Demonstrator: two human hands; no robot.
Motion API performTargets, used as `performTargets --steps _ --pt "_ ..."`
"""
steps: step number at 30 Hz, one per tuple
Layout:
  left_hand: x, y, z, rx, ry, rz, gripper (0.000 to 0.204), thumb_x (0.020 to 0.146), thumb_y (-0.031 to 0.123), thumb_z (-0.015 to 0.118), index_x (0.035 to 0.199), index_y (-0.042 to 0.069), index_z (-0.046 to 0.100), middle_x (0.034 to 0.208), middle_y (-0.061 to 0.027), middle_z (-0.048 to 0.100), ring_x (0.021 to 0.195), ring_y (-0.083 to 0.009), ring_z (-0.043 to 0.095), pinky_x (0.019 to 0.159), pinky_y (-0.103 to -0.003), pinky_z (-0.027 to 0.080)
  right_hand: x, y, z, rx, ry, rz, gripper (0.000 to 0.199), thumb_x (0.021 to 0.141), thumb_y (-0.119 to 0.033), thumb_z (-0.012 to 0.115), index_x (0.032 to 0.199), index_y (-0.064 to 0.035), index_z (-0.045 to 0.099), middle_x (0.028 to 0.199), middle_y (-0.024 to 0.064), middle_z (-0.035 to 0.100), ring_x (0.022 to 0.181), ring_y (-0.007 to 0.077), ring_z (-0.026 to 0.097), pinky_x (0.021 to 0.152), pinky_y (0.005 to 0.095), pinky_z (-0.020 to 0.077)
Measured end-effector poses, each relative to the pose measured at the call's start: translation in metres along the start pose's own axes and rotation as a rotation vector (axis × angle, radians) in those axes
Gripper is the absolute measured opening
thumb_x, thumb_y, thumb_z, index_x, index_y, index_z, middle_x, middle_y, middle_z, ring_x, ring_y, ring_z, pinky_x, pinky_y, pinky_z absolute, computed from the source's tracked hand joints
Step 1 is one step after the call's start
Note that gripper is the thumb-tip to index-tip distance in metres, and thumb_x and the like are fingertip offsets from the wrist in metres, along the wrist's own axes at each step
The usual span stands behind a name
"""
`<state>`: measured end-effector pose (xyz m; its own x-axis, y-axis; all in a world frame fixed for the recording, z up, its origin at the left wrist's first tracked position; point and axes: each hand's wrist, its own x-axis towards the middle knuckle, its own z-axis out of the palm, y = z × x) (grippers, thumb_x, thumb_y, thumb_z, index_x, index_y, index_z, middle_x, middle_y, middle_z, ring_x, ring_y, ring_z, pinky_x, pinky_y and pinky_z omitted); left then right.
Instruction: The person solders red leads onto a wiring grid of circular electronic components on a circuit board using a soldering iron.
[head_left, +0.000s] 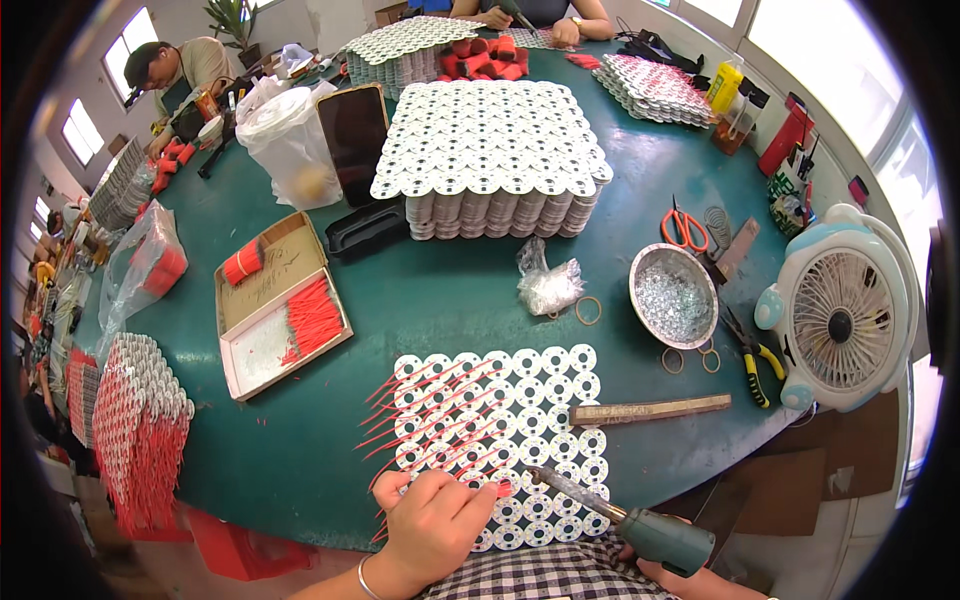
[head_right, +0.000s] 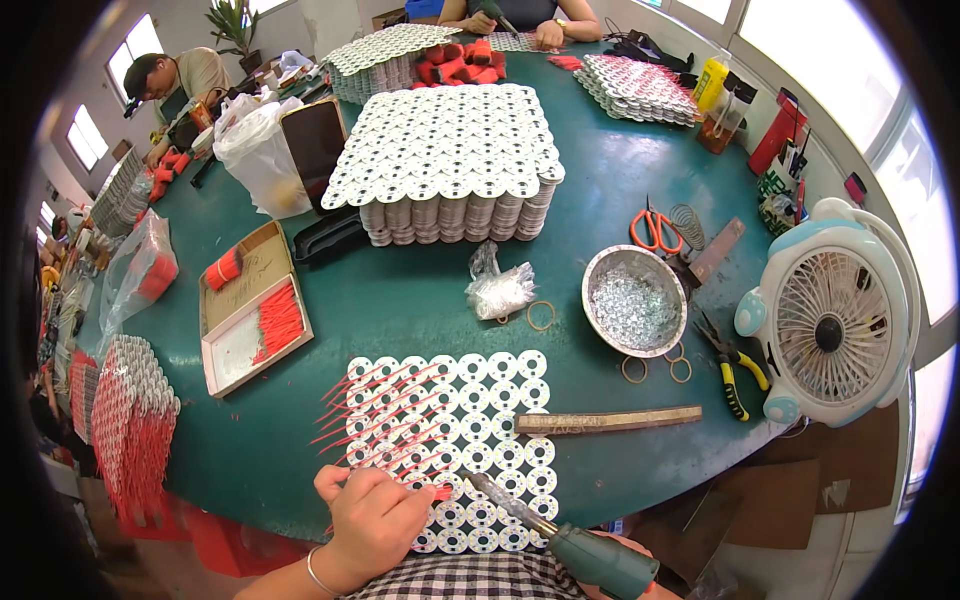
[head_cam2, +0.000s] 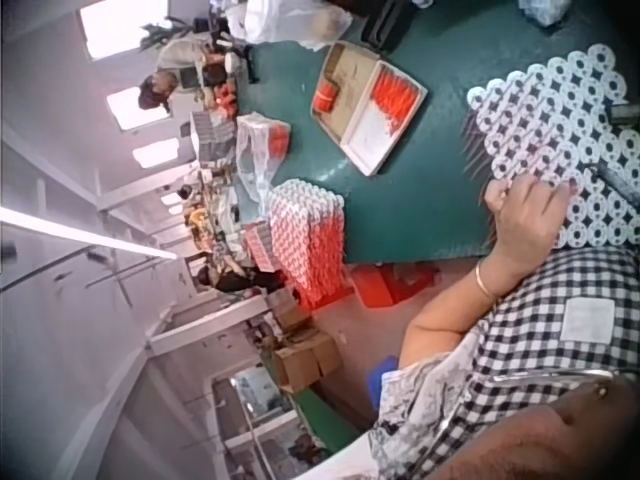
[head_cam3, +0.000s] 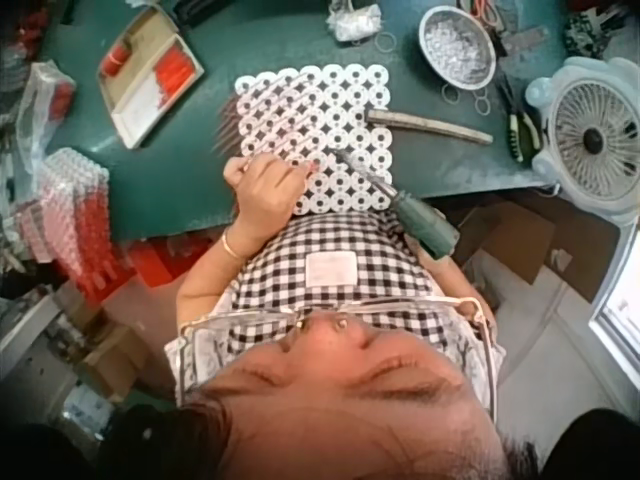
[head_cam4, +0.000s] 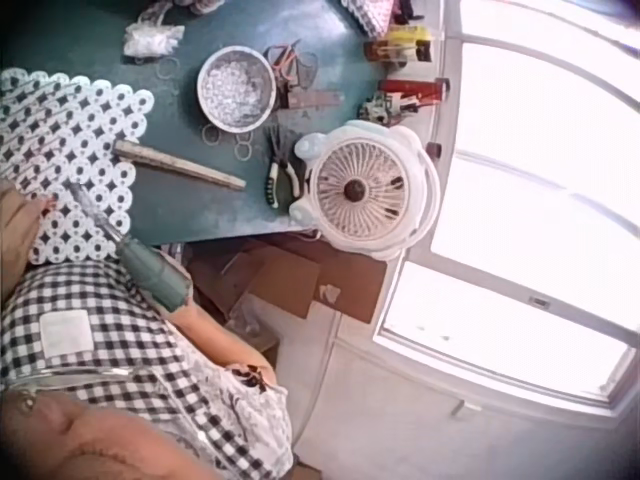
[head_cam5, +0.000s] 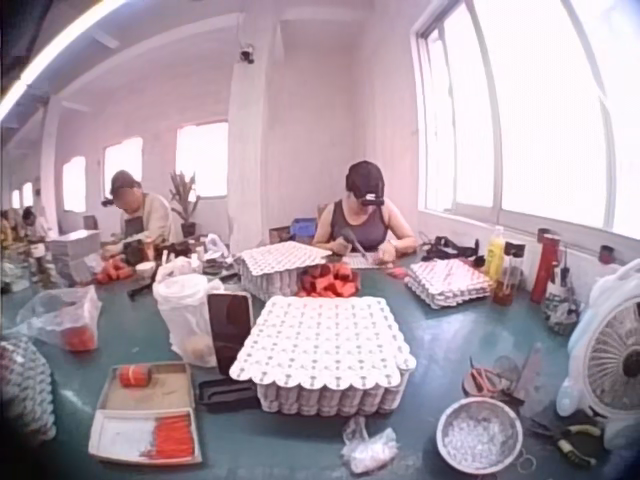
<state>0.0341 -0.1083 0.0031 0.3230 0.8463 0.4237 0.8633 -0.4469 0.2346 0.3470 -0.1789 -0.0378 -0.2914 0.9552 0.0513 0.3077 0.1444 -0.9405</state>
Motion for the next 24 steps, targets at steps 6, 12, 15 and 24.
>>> performTargets --steps 6,12,15,24 --pt "-0.004 0.0 0.001 0.001 -0.013 -0.01 0.014 0.071 0.016 0.061 0.083 0.016 0.067 0.067 0.0085 0.049 0.074 -0.01 0.05 0.075 -0.039 0.024 0.018 -0.02 0.006 0.072 -0.045 0.017 0.036 0.08 -0.012 0.065 0.113 -0.0002 0.055 0.107 0.0159 0.059 0.096 0.0271 0.057 0.079 0.034 0.0455" --pt "-0.005 -0.002 0.001 0.009 -0.008 -0.028 0.012 0.071 0.016 0.061 0.082 0.017 0.066 0.066 0.0079 0.048 0.075 -0.01 0.05 0.076 -0.038 0.024 0.033 -0.035 0.0 0.073 -0.177 0.204 0.034 0.078 -0.012 0.064 0.109 -0.0023 0.056 0.094 0.0113 0.061 0.086 0.022 0.059 0.072 0.0322 0.0473" --pt "-0.004 -0.003 0.002 0.005 -0.015 -0.022 0.012 0.071 0.017 0.061 0.082 0.017 0.066 0.066 0.0075 0.047 0.074 -0.0103 0.05 0.076 -0.038 0.024 0.026 -0.027 -0.003 -0.051 -0.256 0.189 0.036 0.076 -0.012 0.064 0.11 -0.0036 0.055 0.088 0.0072 0.062 0.078 0.018 0.061 0.068 0.0306 0.0489" --pt "-0.005 0.0 0.001 0.031 -0.032 -0.027 0.012 0.07 0.017 0.062 0.082 0.016 0.066 0.065 0.0055 0.045 0.074 -0.0112 0.049 0.075 -0.038 0.025 0.027 -0.021 -0.001 0.164 -0.243 0.325 0.028 0.074 -0.01 0.065 0.101 -0.0032 0.06 0.093 0.0085 0.062 0.087 0.0229 0.06 0.08 0.0359 0.0459"
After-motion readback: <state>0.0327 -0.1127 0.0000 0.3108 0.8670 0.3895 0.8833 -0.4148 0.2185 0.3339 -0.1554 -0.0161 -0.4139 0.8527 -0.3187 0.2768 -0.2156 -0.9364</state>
